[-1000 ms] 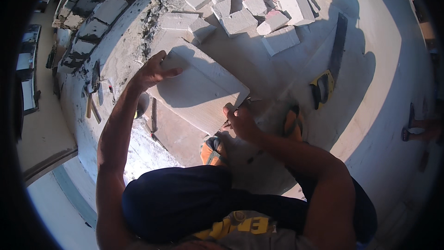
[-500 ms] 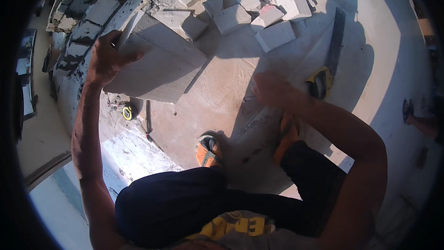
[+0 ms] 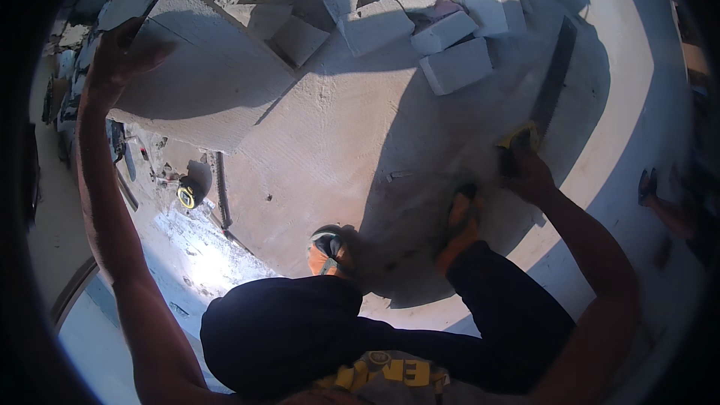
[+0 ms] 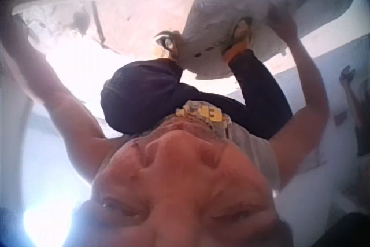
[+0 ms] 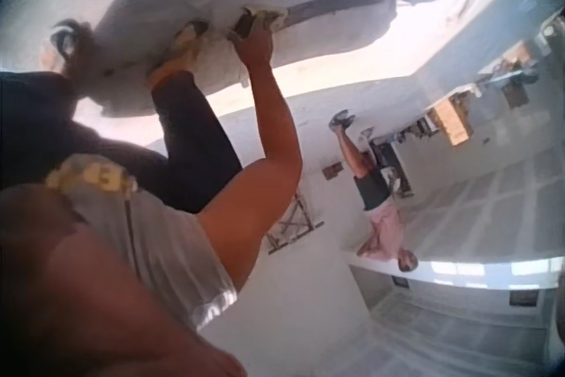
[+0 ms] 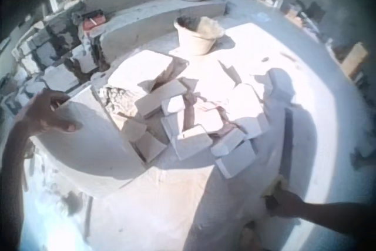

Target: The person measures a white rectangular block with a tape measure, then uses a hand saw to cut the block into smaller pieces on the floor.

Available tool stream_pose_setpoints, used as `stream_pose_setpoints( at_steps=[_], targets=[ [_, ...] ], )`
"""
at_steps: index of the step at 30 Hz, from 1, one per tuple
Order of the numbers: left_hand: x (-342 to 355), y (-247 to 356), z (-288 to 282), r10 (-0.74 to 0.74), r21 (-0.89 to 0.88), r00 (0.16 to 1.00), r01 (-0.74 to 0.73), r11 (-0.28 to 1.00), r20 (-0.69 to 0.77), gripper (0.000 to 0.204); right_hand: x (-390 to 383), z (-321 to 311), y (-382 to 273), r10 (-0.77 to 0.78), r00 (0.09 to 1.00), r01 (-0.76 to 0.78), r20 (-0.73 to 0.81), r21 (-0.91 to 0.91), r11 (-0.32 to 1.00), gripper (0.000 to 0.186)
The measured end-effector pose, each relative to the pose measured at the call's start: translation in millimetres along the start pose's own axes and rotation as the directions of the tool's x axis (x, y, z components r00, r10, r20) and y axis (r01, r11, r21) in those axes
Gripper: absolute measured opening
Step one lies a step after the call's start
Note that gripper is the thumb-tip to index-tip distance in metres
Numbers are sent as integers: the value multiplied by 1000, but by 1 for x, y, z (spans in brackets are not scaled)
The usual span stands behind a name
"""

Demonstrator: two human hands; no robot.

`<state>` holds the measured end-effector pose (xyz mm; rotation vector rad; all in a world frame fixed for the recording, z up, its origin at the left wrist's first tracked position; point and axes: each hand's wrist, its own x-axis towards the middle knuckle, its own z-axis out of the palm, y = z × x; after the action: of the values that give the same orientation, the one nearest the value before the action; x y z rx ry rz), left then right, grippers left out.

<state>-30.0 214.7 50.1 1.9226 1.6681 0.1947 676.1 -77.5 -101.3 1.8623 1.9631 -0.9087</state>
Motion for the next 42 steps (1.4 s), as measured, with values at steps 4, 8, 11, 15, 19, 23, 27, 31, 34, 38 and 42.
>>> stream_pose_setpoints(
  at_steps=[4,8,11,15,19,23,27,31,34,38,42],
  targets=[
    [-5,1,17,128,-11,990,-128,992,-52,63,-14,30,-1,183,972,-184,-145,6,983,92],
    [-47,13,15,175,76,972,-165,983,-158,75,-15,-35,-47,276,956,-268,-100,88,959,75],
    [-65,60,35,40,50,994,-35,998,-106,76,-44,-90,-63,303,918,-248,-256,225,942,50],
    [-94,87,47,55,53,965,-43,998,-255,67,-60,-221,-127,479,795,-366,-371,336,868,35],
    [-97,111,60,-55,191,982,91,977,-183,92,-113,-262,-171,424,690,-71,-587,528,846,19],
    [-114,111,71,-37,338,964,128,933,-264,97,-121,-238,-217,262,685,468,-679,687,556,13],
    [-126,130,88,-67,322,958,159,933,-279,98,-108,-219,-259,86,770,621,-633,773,129,18],
    [-126,134,85,-117,421,955,227,878,-271,102,-81,-162,-291,-169,654,745,-737,589,314,10],
    [-128,132,87,-142,479,952,261,838,-271,107,-75,-127,-294,-257,687,726,-680,633,267,11],
    [-128,154,87,-292,399,937,346,849,-192,103,-82,-119,-289,-323,679,733,-659,596,326,21],
    [-130,156,97,-241,405,924,350,845,-296,94,-78,-119,-290,-318,641,767,-698,588,256,29]
  ],
)
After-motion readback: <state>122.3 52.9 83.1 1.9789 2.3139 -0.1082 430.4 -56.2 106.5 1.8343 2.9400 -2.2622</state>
